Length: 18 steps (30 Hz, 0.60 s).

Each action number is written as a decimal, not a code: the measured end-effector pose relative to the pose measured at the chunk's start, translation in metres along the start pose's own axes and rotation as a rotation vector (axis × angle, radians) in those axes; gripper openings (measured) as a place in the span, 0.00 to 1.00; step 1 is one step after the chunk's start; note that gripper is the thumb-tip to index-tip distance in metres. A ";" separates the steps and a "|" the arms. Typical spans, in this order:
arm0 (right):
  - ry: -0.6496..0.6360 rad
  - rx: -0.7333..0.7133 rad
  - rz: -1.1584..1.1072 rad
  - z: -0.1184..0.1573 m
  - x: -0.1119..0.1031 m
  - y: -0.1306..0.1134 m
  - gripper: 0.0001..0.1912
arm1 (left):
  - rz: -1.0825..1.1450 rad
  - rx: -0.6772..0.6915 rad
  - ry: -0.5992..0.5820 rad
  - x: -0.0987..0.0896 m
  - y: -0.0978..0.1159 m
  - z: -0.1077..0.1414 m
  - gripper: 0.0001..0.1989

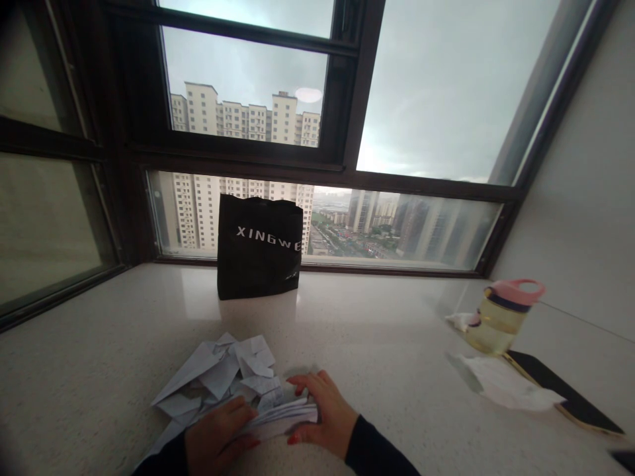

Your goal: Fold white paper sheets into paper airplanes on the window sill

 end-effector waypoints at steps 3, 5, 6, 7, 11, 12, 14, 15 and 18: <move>-0.029 -0.032 0.025 -0.001 0.002 -0.005 0.31 | 0.013 0.005 0.044 -0.001 0.002 0.001 0.10; -0.038 -0.031 0.019 -0.001 0.003 -0.007 0.30 | 0.023 0.006 0.048 -0.002 0.004 0.002 0.09; -0.037 -0.025 0.014 0.000 0.003 -0.008 0.29 | 0.026 0.004 0.034 -0.002 0.005 0.002 0.09; -0.033 -0.016 0.009 0.000 0.003 -0.009 0.28 | 0.027 0.003 0.017 -0.002 0.006 0.002 0.09; -0.027 0.006 -0.025 0.000 0.003 -0.011 0.29 | 0.022 0.018 -0.010 -0.004 0.009 0.002 0.08; -0.025 0.009 -0.037 0.000 0.004 -0.012 0.29 | 0.019 0.019 -0.009 -0.004 0.010 0.002 0.08; -0.021 0.013 -0.059 0.000 0.004 -0.012 0.29 | 0.014 0.017 -0.008 -0.003 0.009 0.002 0.08; -0.017 0.012 -0.064 0.000 0.005 -0.012 0.29 | 0.014 0.015 -0.008 -0.002 0.009 0.002 0.08; -0.009 -0.007 -0.060 0.000 0.005 -0.011 0.29 | 0.009 0.014 -0.005 0.001 0.007 0.002 0.07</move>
Point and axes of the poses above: each hand's wrist, its own z-axis away from the middle knuckle, its own x-axis out of the palm, y = z × x, the point moved 3 cm from there along -z, towards the middle knuckle, and after that the axes turned 4 degrees about -x, right-handed, at the moved point
